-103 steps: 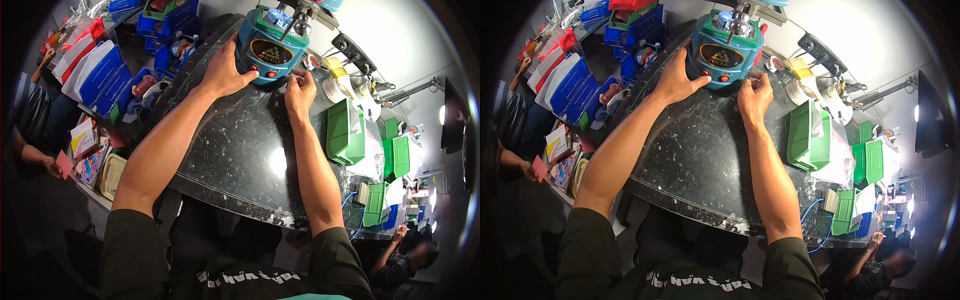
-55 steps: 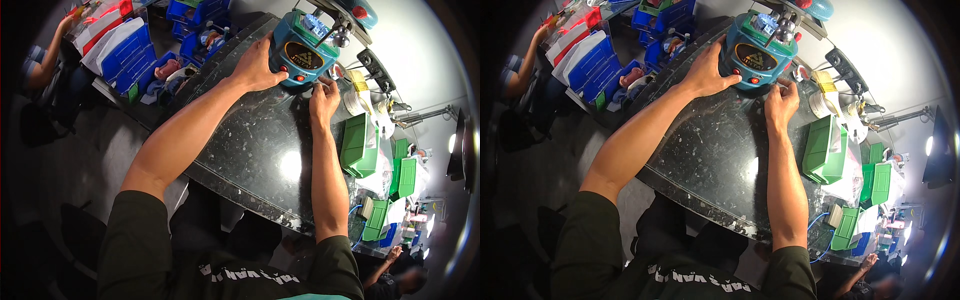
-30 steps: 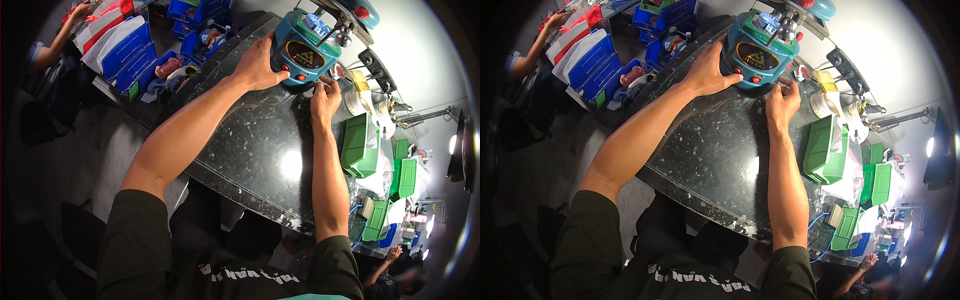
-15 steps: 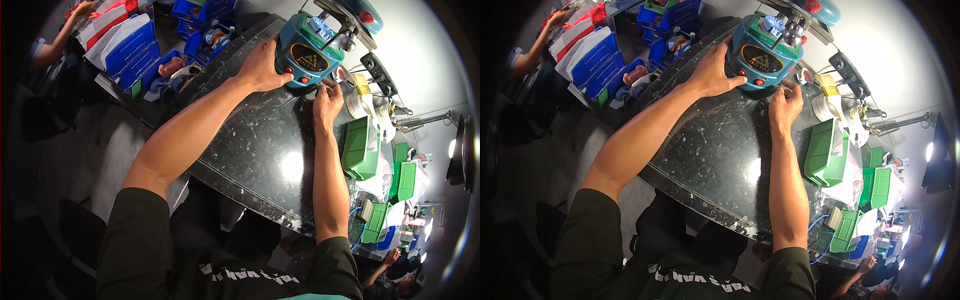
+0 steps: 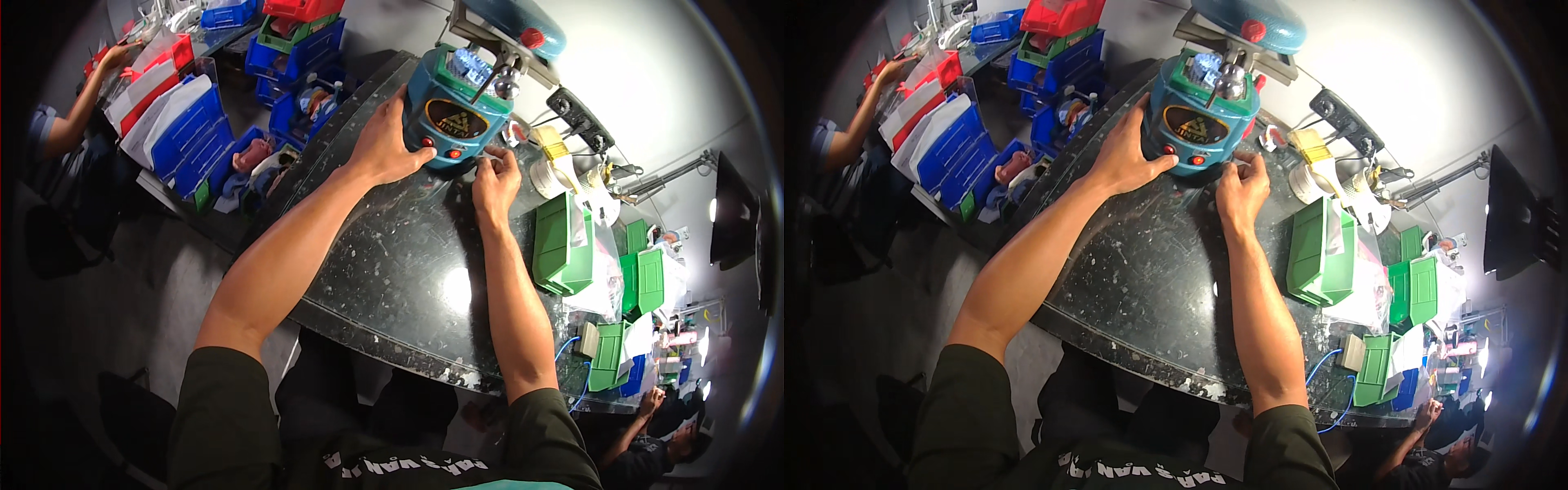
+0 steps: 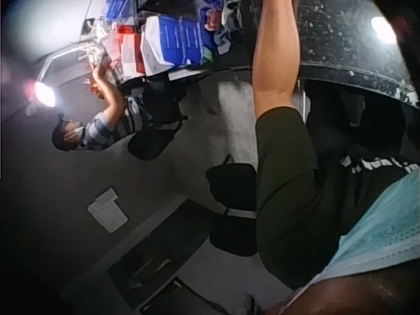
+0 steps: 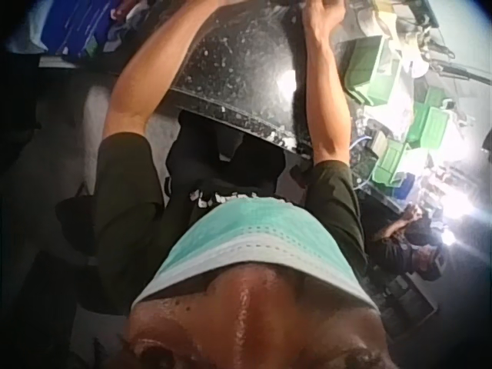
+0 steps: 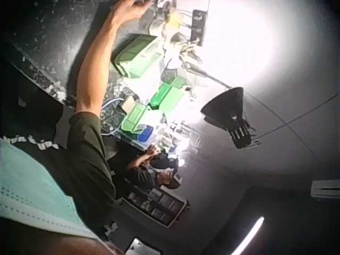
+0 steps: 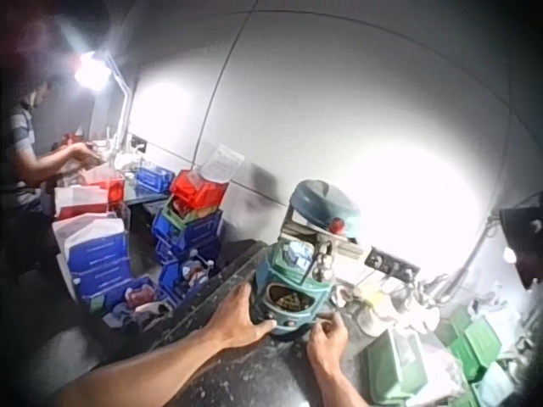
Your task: The person operates a dental pindex machine to drill holes in a dental model, using their hands to position the model and activate the machine's drilling mechanism.
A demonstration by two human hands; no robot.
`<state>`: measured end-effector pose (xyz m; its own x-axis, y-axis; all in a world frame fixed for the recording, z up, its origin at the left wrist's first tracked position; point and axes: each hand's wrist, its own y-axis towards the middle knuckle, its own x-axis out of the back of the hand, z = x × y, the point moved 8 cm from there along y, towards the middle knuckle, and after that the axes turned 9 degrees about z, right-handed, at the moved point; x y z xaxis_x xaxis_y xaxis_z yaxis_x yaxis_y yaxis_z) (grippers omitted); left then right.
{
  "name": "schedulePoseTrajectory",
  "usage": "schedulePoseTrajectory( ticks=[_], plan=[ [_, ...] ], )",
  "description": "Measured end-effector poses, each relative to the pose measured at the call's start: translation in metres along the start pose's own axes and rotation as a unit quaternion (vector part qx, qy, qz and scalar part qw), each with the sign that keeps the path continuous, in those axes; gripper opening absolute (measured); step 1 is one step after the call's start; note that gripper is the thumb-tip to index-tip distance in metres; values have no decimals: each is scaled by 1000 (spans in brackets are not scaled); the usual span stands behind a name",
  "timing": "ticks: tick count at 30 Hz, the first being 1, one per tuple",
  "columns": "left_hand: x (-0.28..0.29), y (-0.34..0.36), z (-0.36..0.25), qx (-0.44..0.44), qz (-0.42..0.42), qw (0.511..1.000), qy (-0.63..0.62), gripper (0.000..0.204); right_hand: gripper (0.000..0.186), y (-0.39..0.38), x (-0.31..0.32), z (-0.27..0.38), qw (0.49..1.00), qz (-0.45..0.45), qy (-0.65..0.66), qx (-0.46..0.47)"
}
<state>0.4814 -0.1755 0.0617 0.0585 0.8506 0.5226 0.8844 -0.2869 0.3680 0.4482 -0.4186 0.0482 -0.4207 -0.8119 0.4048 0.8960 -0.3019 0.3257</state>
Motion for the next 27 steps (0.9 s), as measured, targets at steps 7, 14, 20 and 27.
schedulePoseTrajectory(
  ticks=[7,14,20,27],
  plan=[
    [-1,1,-1,-1,4,1000,10,116,23,-2,2,3,1000,0,-8,-6],
    [2,-2,-1,7,2,1000,-3,113,19,-3,-3,1,999,3,34,-3],
    [-1,-1,1,-6,-7,1000,2,114,18,-3,0,1,1000,5,24,4],
    [-2,-1,1,3,2,1000,3,115,18,-2,-2,0,999,8,32,0]
  ],
)
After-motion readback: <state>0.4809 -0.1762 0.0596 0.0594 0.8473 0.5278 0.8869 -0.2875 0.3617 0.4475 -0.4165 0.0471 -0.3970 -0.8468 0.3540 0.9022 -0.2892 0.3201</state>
